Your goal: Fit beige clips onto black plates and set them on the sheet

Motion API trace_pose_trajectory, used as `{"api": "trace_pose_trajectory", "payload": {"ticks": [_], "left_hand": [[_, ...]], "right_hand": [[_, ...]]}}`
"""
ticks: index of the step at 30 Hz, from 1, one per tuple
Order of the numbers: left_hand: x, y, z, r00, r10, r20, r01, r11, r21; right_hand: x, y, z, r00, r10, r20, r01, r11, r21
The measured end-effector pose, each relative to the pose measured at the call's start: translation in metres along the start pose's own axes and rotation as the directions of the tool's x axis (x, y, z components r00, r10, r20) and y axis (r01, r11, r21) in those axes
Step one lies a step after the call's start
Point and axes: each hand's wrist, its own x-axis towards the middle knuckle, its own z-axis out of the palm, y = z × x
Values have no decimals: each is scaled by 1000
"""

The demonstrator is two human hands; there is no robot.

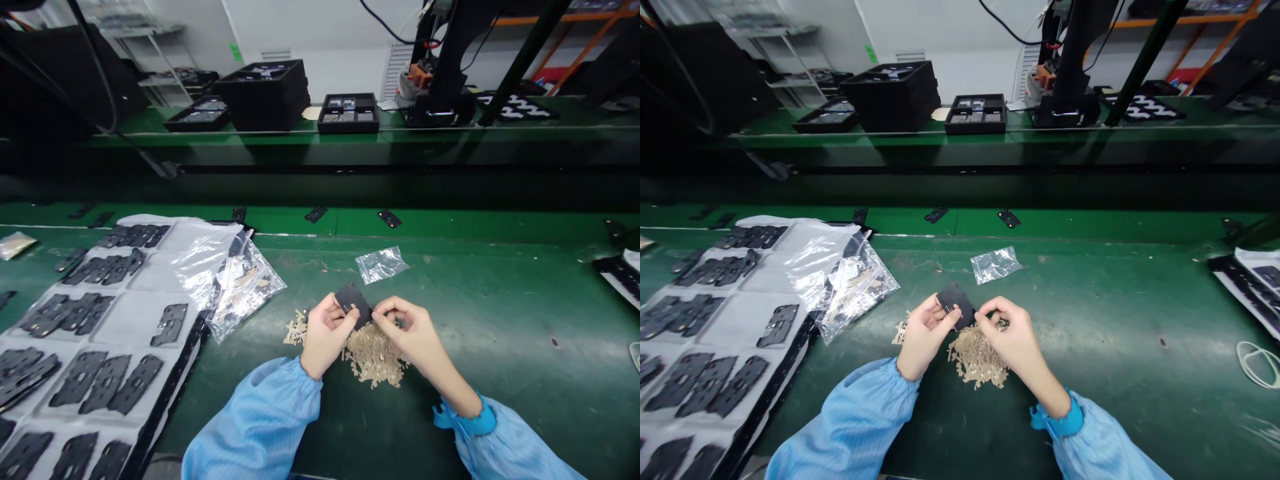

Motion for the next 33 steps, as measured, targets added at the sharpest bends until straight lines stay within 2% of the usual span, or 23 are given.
{"api": "trace_pose_trajectory", "payload": {"ticks": [5,10,16,33], "left_hand": [[-1,1,0,1000,-6,11,6,1000,7],[-1,4,0,999,-11,32,11,1000,-4],[-2,5,0,999,-14,50,14,1000,-8],[-3,10,1,999,-49,15,50,999,-5]], "right_hand": [[1,-3,-4,973,199,116,-218,959,178],[1,-7,-6,944,265,197,-317,892,323],[1,-7,-10,916,276,290,-379,831,407],[-2,-10,-10,915,312,254,-398,795,458]]}}
